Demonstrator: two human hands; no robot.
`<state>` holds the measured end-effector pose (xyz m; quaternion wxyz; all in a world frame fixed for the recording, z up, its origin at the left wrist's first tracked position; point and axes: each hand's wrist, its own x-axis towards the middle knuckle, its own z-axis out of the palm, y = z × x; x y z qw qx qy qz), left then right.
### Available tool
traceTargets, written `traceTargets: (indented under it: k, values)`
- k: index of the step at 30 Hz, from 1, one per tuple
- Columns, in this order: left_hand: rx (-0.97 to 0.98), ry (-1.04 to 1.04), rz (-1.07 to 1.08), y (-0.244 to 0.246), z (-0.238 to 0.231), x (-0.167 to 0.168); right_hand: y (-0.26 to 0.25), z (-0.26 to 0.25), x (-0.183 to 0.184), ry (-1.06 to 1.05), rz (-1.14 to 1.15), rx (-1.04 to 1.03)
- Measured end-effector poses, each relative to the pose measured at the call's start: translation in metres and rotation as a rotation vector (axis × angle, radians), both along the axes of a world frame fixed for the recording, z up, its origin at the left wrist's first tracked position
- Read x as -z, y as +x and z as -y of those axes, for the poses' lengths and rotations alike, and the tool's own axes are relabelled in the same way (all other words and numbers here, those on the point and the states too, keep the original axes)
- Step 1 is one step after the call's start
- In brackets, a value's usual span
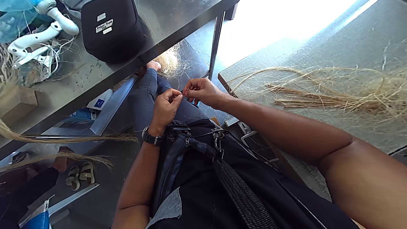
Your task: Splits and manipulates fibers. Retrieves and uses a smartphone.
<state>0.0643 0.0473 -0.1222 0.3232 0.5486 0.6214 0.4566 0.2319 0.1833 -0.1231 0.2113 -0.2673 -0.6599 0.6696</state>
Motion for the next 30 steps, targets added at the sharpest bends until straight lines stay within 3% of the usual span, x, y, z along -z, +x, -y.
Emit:
traceTargets:
  k: [16,30]
  values:
    - [-0.024,-0.066,-0.103,0.0019,0.0008,-0.004,0.0021,-0.004,0.0021,0.284,0.06,-0.061]
    - [0.049,0.028,-0.065,0.0032,0.0001,-0.007,0.0032,-0.0085,-0.0031,0.203,0.056,-0.087]
